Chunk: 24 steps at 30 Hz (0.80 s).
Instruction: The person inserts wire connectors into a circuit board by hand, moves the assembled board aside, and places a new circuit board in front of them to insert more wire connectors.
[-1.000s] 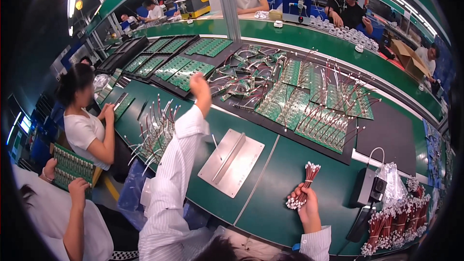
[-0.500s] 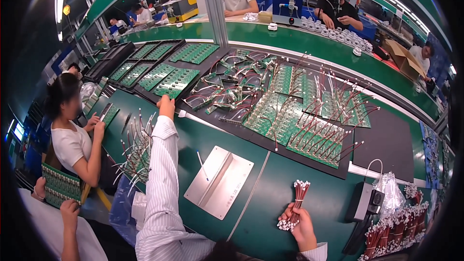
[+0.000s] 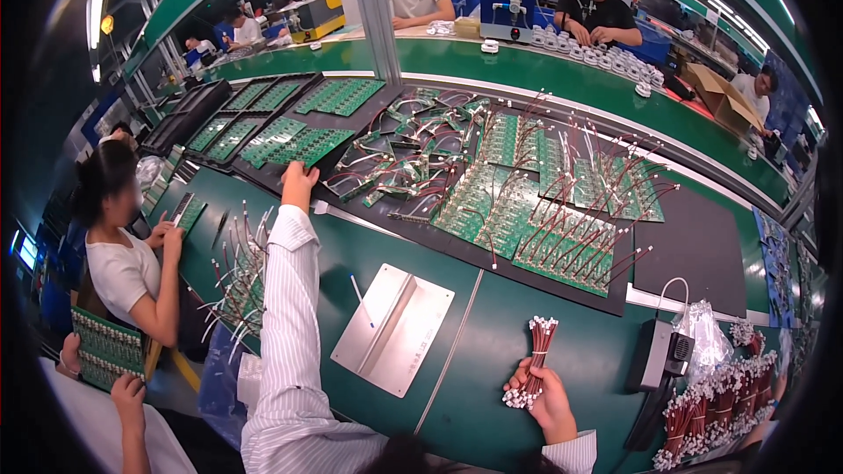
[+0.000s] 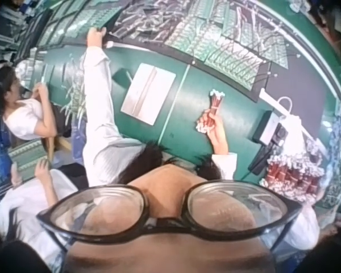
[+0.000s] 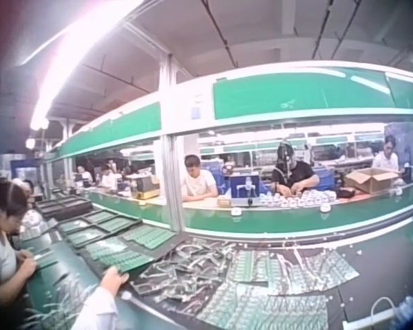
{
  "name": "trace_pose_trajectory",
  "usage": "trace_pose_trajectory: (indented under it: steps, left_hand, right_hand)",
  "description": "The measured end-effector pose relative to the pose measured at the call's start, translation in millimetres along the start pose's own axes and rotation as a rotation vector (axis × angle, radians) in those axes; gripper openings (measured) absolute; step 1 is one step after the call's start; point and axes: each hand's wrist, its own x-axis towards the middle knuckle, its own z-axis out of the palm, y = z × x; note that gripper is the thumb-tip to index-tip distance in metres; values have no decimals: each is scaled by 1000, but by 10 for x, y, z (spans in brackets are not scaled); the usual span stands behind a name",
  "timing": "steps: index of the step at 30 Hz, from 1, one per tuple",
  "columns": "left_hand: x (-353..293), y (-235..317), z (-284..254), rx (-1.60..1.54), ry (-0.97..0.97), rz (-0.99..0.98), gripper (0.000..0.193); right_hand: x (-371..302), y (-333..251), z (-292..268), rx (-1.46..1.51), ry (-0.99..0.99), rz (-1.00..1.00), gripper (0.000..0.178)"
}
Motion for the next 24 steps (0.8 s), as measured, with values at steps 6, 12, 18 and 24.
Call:
trace_pose_trajectory:
  steps: [6, 12, 18, 24]
  left_hand:
    - [-260, 545, 346, -157, 94, -103, 21]
    - [-934, 1249, 464, -153, -260, 94, 9]
    - [-2003, 2036, 531, -271, -365, -433, 21]
    - [-3146, 2226, 652, -105, -637, -568, 20]
  right_hand:
    - [-3, 20, -37, 18, -19, -30, 17]
    - [25, 58, -76, 23, -49, -60, 17]
    - [-36, 118, -74, -80, -3, -146, 16]
    - [-524, 248, 149, -453, 237, -565, 19]
